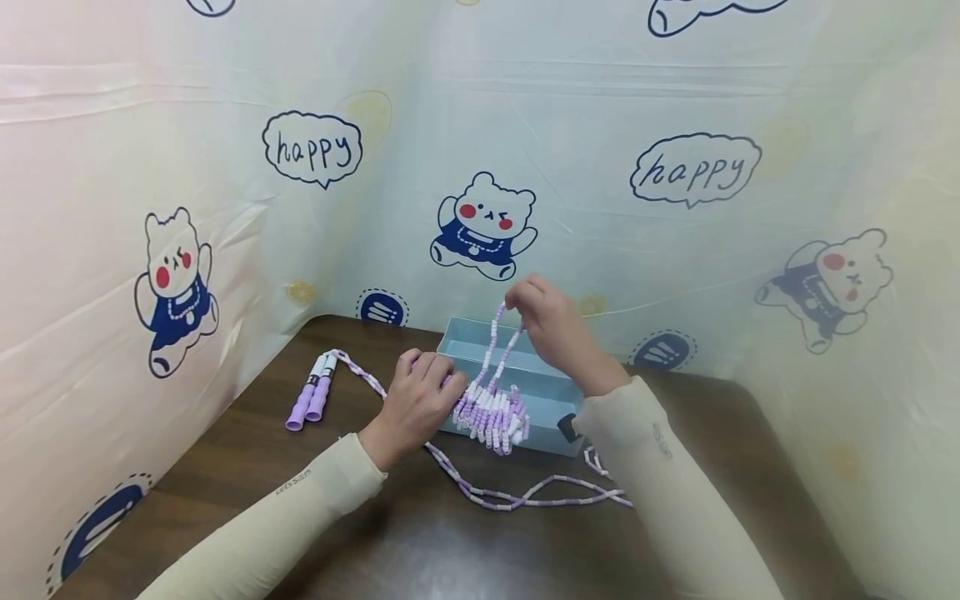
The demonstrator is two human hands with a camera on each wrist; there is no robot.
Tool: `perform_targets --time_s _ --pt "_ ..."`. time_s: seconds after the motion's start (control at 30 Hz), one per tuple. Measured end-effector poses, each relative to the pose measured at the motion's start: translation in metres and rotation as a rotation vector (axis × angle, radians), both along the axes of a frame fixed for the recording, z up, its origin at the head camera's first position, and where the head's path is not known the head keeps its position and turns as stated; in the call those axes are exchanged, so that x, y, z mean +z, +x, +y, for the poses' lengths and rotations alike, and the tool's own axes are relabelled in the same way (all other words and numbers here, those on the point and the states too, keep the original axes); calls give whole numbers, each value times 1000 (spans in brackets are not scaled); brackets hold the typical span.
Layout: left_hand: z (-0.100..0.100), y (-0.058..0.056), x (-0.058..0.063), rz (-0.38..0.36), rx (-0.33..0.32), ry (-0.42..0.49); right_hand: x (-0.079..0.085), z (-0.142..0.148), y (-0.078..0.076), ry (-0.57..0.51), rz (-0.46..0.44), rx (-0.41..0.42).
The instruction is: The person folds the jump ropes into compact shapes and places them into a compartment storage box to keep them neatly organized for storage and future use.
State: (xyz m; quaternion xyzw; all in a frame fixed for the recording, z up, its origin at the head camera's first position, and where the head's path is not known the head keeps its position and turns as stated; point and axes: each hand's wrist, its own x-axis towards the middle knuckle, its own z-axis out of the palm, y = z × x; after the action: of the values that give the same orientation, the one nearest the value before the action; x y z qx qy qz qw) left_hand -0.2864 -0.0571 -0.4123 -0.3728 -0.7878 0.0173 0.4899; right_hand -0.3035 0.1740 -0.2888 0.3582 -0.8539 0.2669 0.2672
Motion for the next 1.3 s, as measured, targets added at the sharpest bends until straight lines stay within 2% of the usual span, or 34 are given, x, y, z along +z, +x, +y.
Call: perform_targets --time_s 0.2,0.3,0.4,0.53,0.63,0.73,0.9,1.03,1.13,1.3 --pt "3 5 11 15 -9 39 -14 14 -17 -118 -274 13" --pt "3 7 14 3 -44 86 -21 20 -21 -116 -404 18" --pt "3 10 19 -30 -91 161 -27 24 -21 -89 -484 51" --pt "1 12 24 -73 -137 250 -38 30 -20 -39 -483 102" --pt "0 13 26 -89 -148 280 -46 29 -21 6 -446 157" --pt "-1 15 28 -94 -152 295 -55 29 -21 -25 -426 242" --pt "-1 16 33 -99 -152 333 -75 30 -21 -201 -465 364" --pt "-1 15 39 -96 -145 389 -89 24 -12 -327 -494 360" --pt "-2 11 43 -93 -129 426 -98 15 -6 -452 -464 351" --pt "0 6 44 -107 -119 451 -116 -4 -2 -680 -435 391"
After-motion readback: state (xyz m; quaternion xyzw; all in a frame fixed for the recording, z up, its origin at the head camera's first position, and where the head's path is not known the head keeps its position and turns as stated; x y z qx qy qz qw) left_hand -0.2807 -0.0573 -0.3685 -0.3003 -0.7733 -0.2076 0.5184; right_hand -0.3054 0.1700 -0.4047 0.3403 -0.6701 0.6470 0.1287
